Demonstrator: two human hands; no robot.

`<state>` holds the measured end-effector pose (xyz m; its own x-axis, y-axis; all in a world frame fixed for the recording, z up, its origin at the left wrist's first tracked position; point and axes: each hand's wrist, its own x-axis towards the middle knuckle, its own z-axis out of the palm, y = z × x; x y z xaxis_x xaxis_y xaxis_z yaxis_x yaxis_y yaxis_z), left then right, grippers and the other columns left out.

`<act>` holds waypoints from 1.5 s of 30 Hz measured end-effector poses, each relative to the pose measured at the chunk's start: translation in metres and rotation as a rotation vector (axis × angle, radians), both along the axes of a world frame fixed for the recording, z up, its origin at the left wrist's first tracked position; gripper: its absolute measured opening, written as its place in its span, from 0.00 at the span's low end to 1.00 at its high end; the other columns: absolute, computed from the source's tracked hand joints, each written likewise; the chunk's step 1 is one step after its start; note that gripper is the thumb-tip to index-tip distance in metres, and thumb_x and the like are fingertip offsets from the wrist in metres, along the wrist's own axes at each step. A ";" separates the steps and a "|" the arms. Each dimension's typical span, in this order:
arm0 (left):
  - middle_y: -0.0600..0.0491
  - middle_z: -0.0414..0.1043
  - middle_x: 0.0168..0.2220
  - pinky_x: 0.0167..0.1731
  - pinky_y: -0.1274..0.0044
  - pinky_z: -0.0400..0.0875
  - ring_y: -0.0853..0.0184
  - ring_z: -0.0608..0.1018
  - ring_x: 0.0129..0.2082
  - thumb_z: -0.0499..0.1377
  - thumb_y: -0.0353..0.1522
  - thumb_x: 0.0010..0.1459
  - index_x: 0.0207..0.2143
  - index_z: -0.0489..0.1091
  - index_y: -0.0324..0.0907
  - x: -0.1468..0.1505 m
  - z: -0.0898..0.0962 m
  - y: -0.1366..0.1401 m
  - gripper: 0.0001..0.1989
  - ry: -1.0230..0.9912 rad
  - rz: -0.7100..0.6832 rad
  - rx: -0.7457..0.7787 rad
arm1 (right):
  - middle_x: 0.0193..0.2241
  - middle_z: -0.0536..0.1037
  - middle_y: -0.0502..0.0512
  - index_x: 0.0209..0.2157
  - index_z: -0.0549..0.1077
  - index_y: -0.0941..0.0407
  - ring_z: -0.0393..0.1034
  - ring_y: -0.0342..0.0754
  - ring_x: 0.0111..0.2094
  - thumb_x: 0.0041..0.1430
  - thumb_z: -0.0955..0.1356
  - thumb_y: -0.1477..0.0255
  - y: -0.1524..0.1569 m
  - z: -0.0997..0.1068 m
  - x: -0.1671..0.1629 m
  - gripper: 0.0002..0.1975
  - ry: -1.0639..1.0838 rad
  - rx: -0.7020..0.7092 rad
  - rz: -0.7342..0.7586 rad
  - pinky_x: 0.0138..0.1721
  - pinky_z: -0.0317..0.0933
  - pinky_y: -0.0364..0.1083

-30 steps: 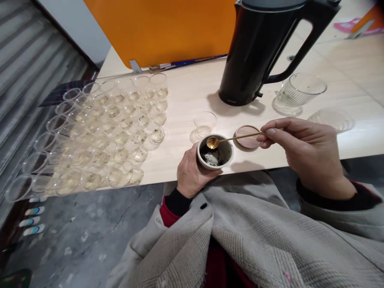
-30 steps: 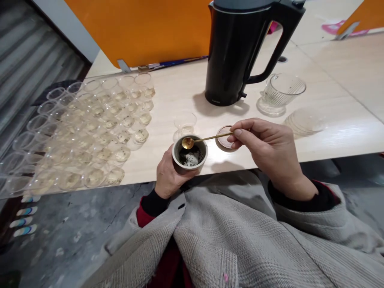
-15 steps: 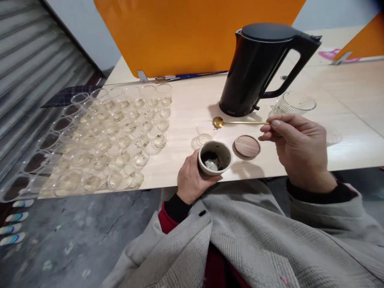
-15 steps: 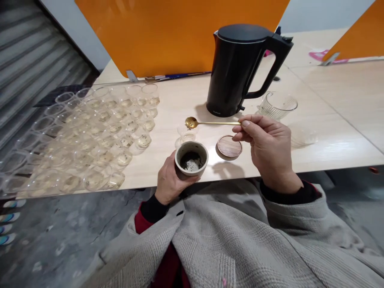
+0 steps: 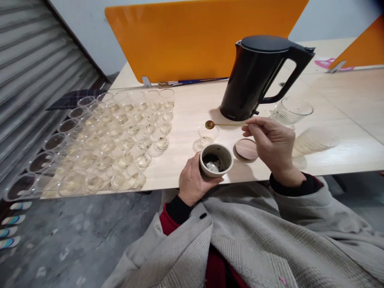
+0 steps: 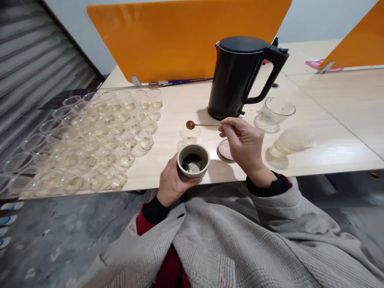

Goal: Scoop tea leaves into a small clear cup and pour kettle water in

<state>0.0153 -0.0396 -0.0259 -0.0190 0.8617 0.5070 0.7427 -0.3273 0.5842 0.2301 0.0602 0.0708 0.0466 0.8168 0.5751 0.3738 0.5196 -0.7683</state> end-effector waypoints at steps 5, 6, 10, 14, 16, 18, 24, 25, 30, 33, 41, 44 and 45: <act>0.41 0.80 0.54 0.51 0.59 0.83 0.50 0.84 0.52 0.77 0.54 0.49 0.68 0.59 0.44 -0.001 0.000 0.000 0.53 0.001 -0.003 0.002 | 0.31 0.84 0.51 0.39 0.83 0.52 0.81 0.46 0.31 0.65 0.74 0.72 -0.005 0.016 0.020 0.03 0.225 -0.009 -0.075 0.36 0.80 0.47; 0.41 0.80 0.55 0.51 0.59 0.83 0.50 0.84 0.52 0.77 0.53 0.49 0.68 0.59 0.44 -0.001 -0.001 0.000 0.52 -0.003 -0.004 0.006 | 0.31 0.84 0.52 0.38 0.84 0.53 0.81 0.46 0.31 0.64 0.74 0.73 -0.005 0.019 0.029 0.03 0.278 0.021 -0.114 0.36 0.79 0.47; 0.41 0.79 0.55 0.51 0.59 0.83 0.49 0.84 0.53 0.76 0.53 0.50 0.69 0.59 0.44 -0.002 -0.004 0.001 0.52 -0.019 0.003 0.017 | 0.26 0.82 0.54 0.35 0.85 0.57 0.80 0.47 0.27 0.59 0.74 0.76 0.001 0.033 0.081 0.04 0.306 0.213 -0.353 0.32 0.78 0.47; 0.42 0.79 0.54 0.51 0.59 0.83 0.49 0.84 0.53 0.76 0.54 0.51 0.69 0.59 0.44 -0.001 -0.004 0.001 0.52 0.000 0.012 0.019 | 0.26 0.81 0.53 0.36 0.85 0.60 0.81 0.49 0.27 0.58 0.70 0.77 0.025 0.035 0.139 0.09 0.061 0.275 -0.548 0.30 0.74 0.47; 0.42 0.80 0.52 0.50 0.61 0.83 0.50 0.84 0.51 0.76 0.54 0.51 0.68 0.59 0.43 0.000 -0.002 0.000 0.51 0.014 0.008 0.024 | 0.26 0.82 0.55 0.38 0.85 0.61 0.82 0.49 0.29 0.60 0.69 0.78 0.041 0.034 0.161 0.11 -0.108 0.190 -0.616 0.30 0.72 0.45; 0.42 0.80 0.52 0.49 0.61 0.83 0.51 0.85 0.49 0.75 0.55 0.51 0.68 0.60 0.42 0.001 0.001 0.000 0.51 0.027 -0.004 0.043 | 0.27 0.83 0.57 0.38 0.86 0.62 0.82 0.48 0.31 0.62 0.69 0.79 0.060 0.035 0.173 0.11 -0.308 0.069 -0.681 0.34 0.71 0.45; 0.42 0.80 0.50 0.47 0.61 0.83 0.52 0.84 0.47 0.74 0.58 0.51 0.66 0.61 0.41 0.003 0.004 -0.001 0.51 0.052 -0.009 0.069 | 0.32 0.85 0.65 0.38 0.87 0.64 0.77 0.48 0.37 0.62 0.70 0.82 0.102 0.047 0.171 0.10 -0.768 -0.369 -0.786 0.40 0.61 0.47; 0.42 0.80 0.50 0.47 0.61 0.83 0.52 0.84 0.47 0.74 0.57 0.51 0.67 0.61 0.41 0.003 0.004 -0.001 0.51 0.049 -0.013 0.064 | 0.33 0.86 0.66 0.38 0.87 0.64 0.75 0.47 0.36 0.61 0.71 0.83 0.105 0.048 0.168 0.10 -0.789 -0.407 -0.771 0.39 0.60 0.47; 0.43 0.80 0.51 0.48 0.61 0.83 0.52 0.84 0.48 0.73 0.57 0.52 0.67 0.60 0.42 0.003 0.004 -0.001 0.50 0.034 -0.027 0.051 | 0.29 0.84 0.63 0.38 0.88 0.65 0.67 0.43 0.28 0.64 0.70 0.81 0.111 0.045 0.158 0.11 -0.780 -0.464 -0.684 0.38 0.58 0.48; 0.42 0.80 0.51 0.49 0.60 0.83 0.52 0.84 0.49 0.74 0.57 0.52 0.67 0.60 0.42 0.003 0.004 -0.001 0.50 0.030 -0.032 0.052 | 0.29 0.84 0.62 0.39 0.88 0.65 0.65 0.42 0.25 0.64 0.71 0.79 0.114 0.043 0.159 0.10 -0.786 -0.505 -0.692 0.37 0.58 0.48; 0.42 0.80 0.51 0.48 0.60 0.83 0.52 0.84 0.49 0.74 0.57 0.52 0.67 0.59 0.42 0.004 0.002 -0.001 0.51 0.027 -0.018 0.058 | 0.40 0.86 0.70 0.55 0.83 0.61 0.74 0.58 0.40 0.66 0.73 0.62 0.093 0.034 0.175 0.22 -0.956 -0.351 -0.817 0.37 0.56 0.54; 0.43 0.80 0.51 0.48 0.61 0.83 0.52 0.84 0.48 0.74 0.56 0.51 0.67 0.60 0.42 0.005 0.002 -0.001 0.50 0.015 -0.009 0.043 | 0.47 0.85 0.70 0.61 0.78 0.57 0.76 0.62 0.48 0.69 0.69 0.54 0.052 0.025 0.156 0.27 -0.959 -0.027 -0.702 0.41 0.62 0.56; 0.43 0.80 0.50 0.47 0.61 0.83 0.52 0.84 0.48 0.75 0.56 0.51 0.66 0.60 0.43 0.005 0.003 -0.001 0.50 0.016 -0.007 0.036 | 0.50 0.84 0.69 0.61 0.78 0.57 0.77 0.63 0.50 0.70 0.67 0.52 0.038 0.019 0.144 0.28 -0.942 0.046 -0.605 0.45 0.65 0.57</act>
<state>0.0202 -0.0407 -0.0232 -0.0046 0.8428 0.5382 0.7491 -0.3536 0.5602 0.3740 0.0978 0.0903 -0.0407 0.7839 0.6195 0.9967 0.0757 -0.0304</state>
